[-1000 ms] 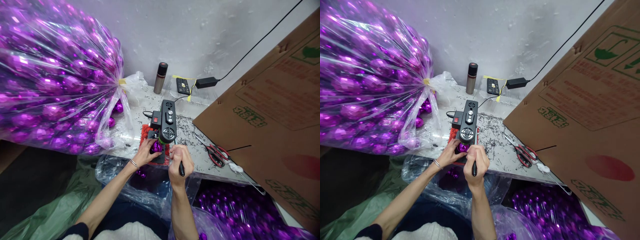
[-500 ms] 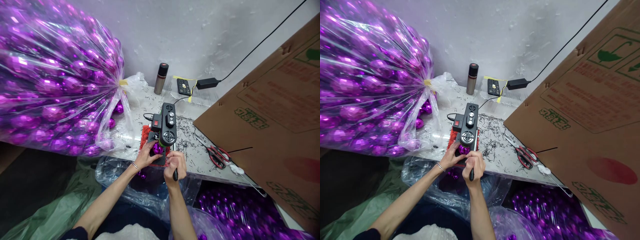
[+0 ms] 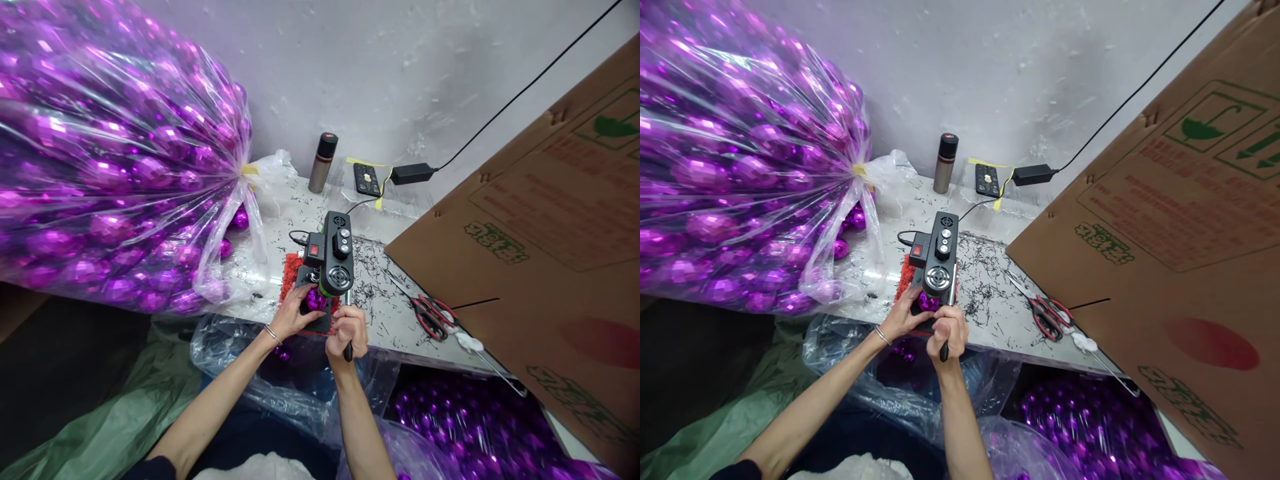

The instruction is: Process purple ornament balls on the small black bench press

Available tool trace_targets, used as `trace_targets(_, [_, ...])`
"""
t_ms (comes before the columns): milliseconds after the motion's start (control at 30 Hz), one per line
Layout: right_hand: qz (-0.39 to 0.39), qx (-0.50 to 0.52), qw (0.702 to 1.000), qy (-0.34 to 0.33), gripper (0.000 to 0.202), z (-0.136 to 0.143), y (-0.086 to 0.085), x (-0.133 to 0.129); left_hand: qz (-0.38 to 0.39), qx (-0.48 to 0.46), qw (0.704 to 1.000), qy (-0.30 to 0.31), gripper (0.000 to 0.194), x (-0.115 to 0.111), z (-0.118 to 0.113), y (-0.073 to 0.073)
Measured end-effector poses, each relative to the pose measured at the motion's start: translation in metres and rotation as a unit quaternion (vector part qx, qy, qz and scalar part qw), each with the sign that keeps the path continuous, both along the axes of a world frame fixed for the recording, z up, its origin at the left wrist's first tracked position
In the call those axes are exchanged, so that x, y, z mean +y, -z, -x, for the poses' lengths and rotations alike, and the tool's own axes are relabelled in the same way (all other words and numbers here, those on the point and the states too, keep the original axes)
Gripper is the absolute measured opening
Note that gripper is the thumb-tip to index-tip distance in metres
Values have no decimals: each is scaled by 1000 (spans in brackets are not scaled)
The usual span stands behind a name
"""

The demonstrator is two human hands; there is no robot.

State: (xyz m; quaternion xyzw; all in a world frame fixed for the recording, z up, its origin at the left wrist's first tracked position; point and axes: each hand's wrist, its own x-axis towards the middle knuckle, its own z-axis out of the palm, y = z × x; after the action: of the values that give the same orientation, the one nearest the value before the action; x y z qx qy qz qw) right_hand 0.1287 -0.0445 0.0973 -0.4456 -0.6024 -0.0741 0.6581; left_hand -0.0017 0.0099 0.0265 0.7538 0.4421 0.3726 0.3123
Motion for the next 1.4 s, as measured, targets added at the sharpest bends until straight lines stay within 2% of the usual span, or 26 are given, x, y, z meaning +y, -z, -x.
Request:
trace_targets(500, [-28, 3, 999, -19, 34, -7, 13, 8, 22, -23, 999, 5, 70, 6, -5, 6])
trace_targets(767, [-44, -12, 998, -38, 36, -9, 15, 11, 27, -23, 999, 6, 68, 7, -5, -1])
trace_targets(833, [-44, -5, 998, -37, 39, -8, 7, 11, 33, -27, 999, 8, 68, 9, -6, -4])
trace_targets(933, [-23, 30, 999, -24, 40, -5, -22, 10, 41, -18, 999, 6, 71, 7, -7, -7])
trace_targets(1033, [61, 79, 995, -22, 43, -3, -56, 7, 14, 1, 1000, 14, 72, -11, -4, -5])
trace_targets(1133, [91, 86, 992, -28, 44, -1, -70, 3, -54, 29, 997, 41, 75, -33, 14, -6])
trace_targets(1200, [79, 76, 993, -32, 43, 0, -66, 0, -93, 44, 995, 20, 72, -34, 36, -16])
trace_targets(1233, [72, 72, 994, -32, 42, 0, -62, 0, -104, 53, 993, -12, 63, -27, 49, -25])
trace_targets(1267, [66, 69, 995, -32, 42, 0, -58, -1, -111, 67, 990, -55, 50, -16, 64, -35])
trace_targets(1333, [60, 66, 996, -30, 40, 1, -51, -1, -90, 147, 971, -165, 39, 19, 92, -60])
trace_targets(1400, [56, 64, 996, -29, 39, 2, -48, -1, 14, 290, 919, -265, 37, 58, 115, -84])
